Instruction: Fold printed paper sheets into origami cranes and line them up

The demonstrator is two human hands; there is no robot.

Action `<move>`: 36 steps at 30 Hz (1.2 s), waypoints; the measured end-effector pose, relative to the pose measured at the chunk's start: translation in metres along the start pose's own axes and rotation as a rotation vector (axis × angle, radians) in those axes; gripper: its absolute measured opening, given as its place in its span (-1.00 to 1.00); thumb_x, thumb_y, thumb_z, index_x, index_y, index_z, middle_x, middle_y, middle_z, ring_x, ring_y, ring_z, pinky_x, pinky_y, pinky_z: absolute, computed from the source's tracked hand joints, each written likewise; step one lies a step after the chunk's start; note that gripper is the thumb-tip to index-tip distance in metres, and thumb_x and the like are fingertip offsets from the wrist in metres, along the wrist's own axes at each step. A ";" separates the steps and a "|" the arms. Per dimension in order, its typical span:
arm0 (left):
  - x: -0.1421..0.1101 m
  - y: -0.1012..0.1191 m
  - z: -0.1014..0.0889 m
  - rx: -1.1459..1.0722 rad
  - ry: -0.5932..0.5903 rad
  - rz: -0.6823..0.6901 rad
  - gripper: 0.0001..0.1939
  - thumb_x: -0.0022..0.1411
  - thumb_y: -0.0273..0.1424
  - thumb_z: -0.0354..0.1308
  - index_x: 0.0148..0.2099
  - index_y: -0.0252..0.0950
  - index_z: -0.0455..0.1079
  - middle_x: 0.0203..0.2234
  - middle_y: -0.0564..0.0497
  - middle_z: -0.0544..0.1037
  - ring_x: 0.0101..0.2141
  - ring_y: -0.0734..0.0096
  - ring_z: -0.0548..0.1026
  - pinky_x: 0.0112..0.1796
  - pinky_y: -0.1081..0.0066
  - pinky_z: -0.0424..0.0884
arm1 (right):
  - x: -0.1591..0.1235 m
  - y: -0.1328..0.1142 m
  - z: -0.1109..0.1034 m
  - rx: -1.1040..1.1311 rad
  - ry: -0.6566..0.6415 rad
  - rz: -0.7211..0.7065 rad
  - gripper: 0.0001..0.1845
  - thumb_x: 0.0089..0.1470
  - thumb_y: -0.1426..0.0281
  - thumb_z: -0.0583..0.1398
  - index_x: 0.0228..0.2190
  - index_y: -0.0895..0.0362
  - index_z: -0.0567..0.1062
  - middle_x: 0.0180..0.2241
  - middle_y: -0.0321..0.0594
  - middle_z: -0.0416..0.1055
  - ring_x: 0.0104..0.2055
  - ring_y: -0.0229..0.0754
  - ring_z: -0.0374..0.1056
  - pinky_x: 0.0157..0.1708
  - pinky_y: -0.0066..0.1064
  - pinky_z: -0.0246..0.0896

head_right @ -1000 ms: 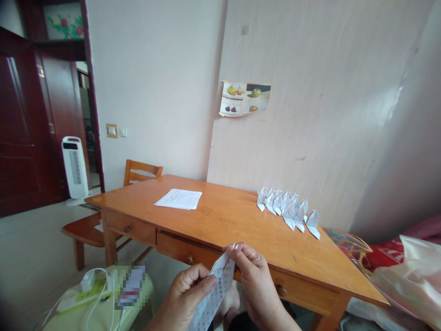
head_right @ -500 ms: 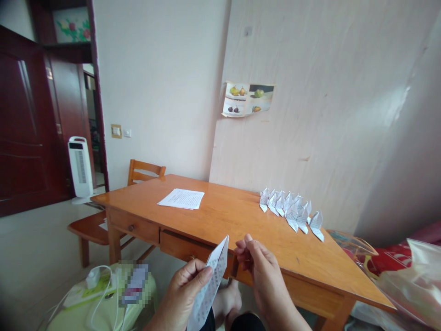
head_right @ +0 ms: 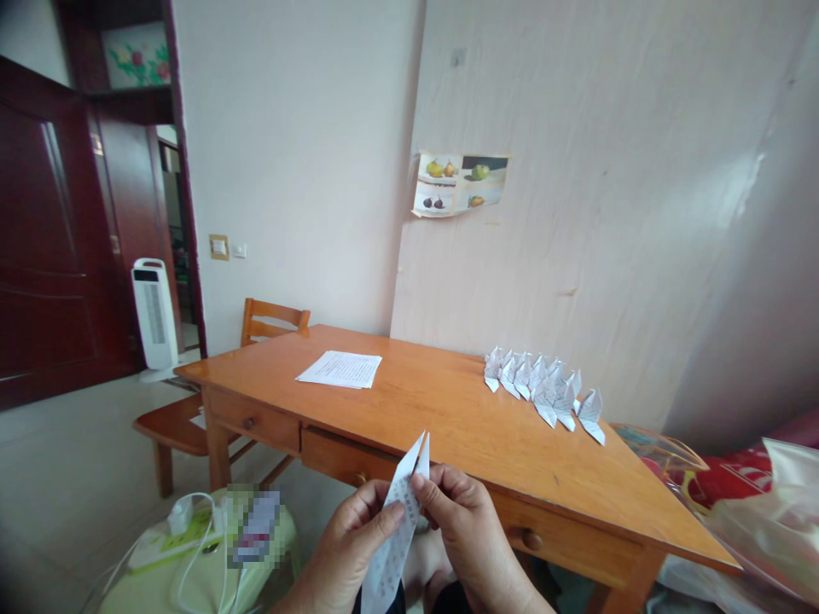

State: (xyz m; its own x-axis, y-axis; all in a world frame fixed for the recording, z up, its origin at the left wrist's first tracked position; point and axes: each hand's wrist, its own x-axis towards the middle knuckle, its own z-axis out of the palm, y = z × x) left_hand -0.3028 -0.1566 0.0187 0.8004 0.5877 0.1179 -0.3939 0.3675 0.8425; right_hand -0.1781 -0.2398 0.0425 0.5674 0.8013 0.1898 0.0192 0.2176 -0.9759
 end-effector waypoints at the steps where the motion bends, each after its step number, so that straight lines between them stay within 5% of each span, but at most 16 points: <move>1: 0.000 0.000 0.000 0.003 -0.007 -0.011 -0.58 0.10 -0.09 0.37 -0.24 -0.33 0.40 -0.39 -0.09 0.58 -0.36 0.29 0.54 -0.32 0.40 0.36 | -0.001 -0.001 0.000 0.002 0.003 -0.002 -0.57 0.00 0.06 0.37 -0.59 0.13 0.48 -0.62 -0.38 0.24 -0.53 -0.30 0.06 -0.46 -0.43 -0.02; 11: -0.003 0.000 -0.006 0.068 -0.074 -0.017 -0.70 0.23 -0.19 0.29 -0.21 -0.37 0.46 -0.35 -0.11 0.60 -0.53 0.47 0.44 -0.36 0.43 0.31 | -0.003 -0.004 0.005 0.036 0.032 -0.040 -0.64 0.04 0.11 0.36 -0.54 0.14 0.55 -0.60 -0.36 0.30 -0.51 -0.30 0.11 -0.45 -0.45 0.02; 15: -0.003 0.003 -0.005 0.067 -0.078 0.008 -0.73 0.29 -0.22 0.24 -0.22 -0.37 0.45 -0.44 -0.06 0.58 -0.59 0.52 0.39 -0.37 0.43 0.31 | -0.008 -0.004 0.009 0.029 -0.054 0.019 -0.66 0.05 0.10 0.35 -0.41 0.14 0.59 -0.53 -0.31 0.38 -0.48 -0.29 0.15 -0.44 -0.45 0.03; 22: 0.005 -0.002 -0.016 -0.202 -0.061 -0.058 -0.80 0.23 -0.32 0.30 -0.25 -0.37 0.44 -0.47 -0.03 0.54 -0.46 0.42 0.47 -0.36 0.44 0.32 | -0.013 0.002 0.007 0.044 -0.132 0.045 -0.72 0.14 0.17 0.28 -0.33 0.15 0.57 -0.44 -0.27 0.40 -0.42 -0.26 0.19 -0.38 -0.43 0.08; 27: 0.006 -0.005 -0.020 -0.308 -0.149 -0.100 -0.84 0.30 -0.34 0.22 -0.23 -0.35 0.46 -0.49 -0.02 0.53 -0.52 0.45 0.45 -0.43 0.44 0.28 | -0.011 0.003 0.008 -0.005 -0.104 0.080 -0.74 0.09 0.19 0.31 -0.39 0.15 0.50 -0.52 -0.34 0.32 -0.49 -0.30 0.13 -0.45 -0.46 0.02; 36: 0.006 -0.003 -0.015 -0.250 -0.082 -0.080 -0.86 0.20 -0.42 0.32 -0.21 -0.36 0.47 -0.42 -0.04 0.56 -0.40 0.41 0.50 -0.29 0.43 0.36 | -0.010 0.002 0.016 -0.204 -0.002 -0.050 -0.70 0.01 0.22 0.33 -0.52 0.11 0.36 -0.57 -0.40 0.22 -0.52 -0.31 0.10 -0.50 -0.45 0.02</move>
State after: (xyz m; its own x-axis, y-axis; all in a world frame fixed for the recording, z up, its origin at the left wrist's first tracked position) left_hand -0.3040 -0.1434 0.0090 0.8634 0.4930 0.1068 -0.4190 0.5830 0.6961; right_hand -0.1969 -0.2383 0.0409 0.5599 0.7934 0.2389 0.2137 0.1403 -0.9668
